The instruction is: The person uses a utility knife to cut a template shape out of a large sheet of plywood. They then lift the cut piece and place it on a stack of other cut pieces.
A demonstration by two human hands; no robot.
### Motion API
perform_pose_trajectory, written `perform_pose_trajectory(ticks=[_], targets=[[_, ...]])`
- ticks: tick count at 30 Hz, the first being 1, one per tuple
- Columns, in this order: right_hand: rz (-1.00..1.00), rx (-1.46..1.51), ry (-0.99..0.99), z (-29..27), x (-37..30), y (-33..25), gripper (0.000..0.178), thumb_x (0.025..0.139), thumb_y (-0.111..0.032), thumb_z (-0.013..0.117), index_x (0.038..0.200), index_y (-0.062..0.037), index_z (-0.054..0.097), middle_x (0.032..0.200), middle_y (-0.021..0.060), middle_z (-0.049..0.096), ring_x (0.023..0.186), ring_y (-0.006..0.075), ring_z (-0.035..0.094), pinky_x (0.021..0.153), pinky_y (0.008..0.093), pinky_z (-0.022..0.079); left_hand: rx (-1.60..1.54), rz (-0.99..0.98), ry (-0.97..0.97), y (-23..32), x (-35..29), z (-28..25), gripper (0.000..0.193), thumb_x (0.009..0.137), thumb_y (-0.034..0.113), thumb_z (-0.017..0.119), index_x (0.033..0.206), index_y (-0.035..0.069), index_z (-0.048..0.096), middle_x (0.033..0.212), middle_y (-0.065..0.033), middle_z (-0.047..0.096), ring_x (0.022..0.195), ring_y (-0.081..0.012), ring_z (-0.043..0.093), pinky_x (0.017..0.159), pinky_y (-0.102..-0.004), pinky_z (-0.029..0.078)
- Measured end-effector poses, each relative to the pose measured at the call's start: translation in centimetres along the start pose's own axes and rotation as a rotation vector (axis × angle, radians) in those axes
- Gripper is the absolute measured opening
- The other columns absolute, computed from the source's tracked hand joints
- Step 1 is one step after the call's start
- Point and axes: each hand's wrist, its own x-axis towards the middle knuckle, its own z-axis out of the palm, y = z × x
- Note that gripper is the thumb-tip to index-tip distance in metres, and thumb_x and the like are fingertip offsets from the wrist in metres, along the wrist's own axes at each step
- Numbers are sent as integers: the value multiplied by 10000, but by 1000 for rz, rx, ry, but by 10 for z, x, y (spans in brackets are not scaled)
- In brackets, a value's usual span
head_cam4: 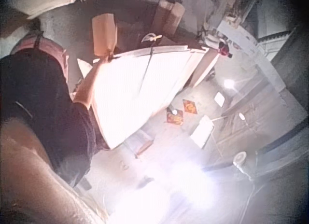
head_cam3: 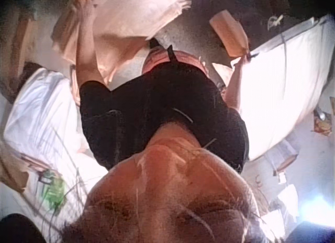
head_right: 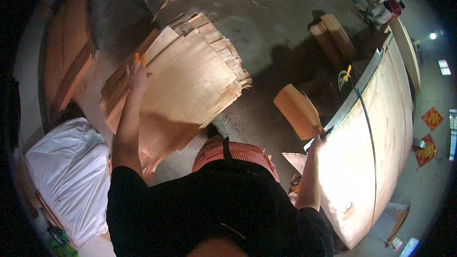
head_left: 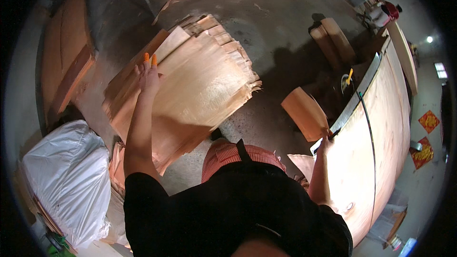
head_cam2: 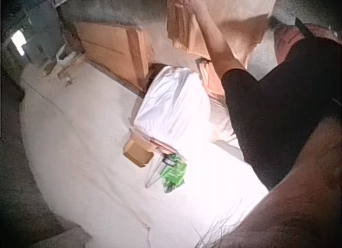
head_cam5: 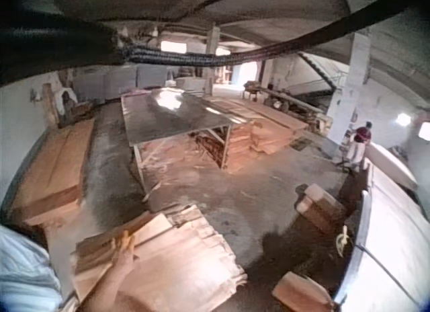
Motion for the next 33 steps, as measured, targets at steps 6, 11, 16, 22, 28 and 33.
perform_pose_trajectory(ticks=[6, 11, 16, 22, 28, 33], targets=[[165, -24, 40, -42, -15, -3, 208, 728, -108, 593, 895, 13, 566, 761, 36, 551, 697, 109, 499, 644, 236, 406, -535, 143, 101, 92, -61, 22, 655, 703, 218, 637, 1251, 53, 316, 1300, -180, 279, 1137, -344, 335, 953, -431, 257], [247, 119, 88, -120, -40, -15, 108, 754, -131, 543, 701, -41, 518, 525, -41, 416, 437, 48, 361, 400, 207, 288, -730, 628, 3, 242, -138, -19, 617, 735, 220, 613, 1235, 11, 317, 1261, -212, 315, 1130, -368, 345, 939, -386, 304], [237, 224, 221, -231, -79, 22, 198, 781, -178, 560, 626, -74, 493, 498, -63, 383, 427, 37, 316, 394, 207, 239, -898, 839, -264, 391, -221, -79, 572, 782, 284, 567, 1231, 20, 332, 1231, -201, 346, 1113, -350, 376, 922, -377, 327], [195, 178, 307, -355, -125, 61, 177, 790, -128, 592, 925, -15, 605, 767, 12, 609, 688, 70, 523, 635, 216, 415, -889, 1161, -160, 522, -330, -122, 580, 780, 342, 558, 1216, 16, 360, 1233, -190, 362, 1116, -339, 374, 927, -386, 315], [26, 106, 320, -445, -177, 91, 138, 790, -83, 583, 905, -10, 595, 715, -4, 587, 658, 46, 485, 603, 200, 408, -833, 1424, -287, 623, -416, -140, 649, 709, 347, 630, 1173, -35, 382, 1224, -186, 372, 1097, -337, 383, 937, -410, 290], [3, -19, 422, -502, -199, 90, 152, 765, -53, 600, 910, -6, 598, 711, 37, 593, 615, 79, 510, 584, 211, 425, -857, 1572, -261, 705, -462, -163, 531, 671, 273, 673, 1099, 18, 489, 1135, -167, 463, 1002, -307, 453, 891, -379, 344]])
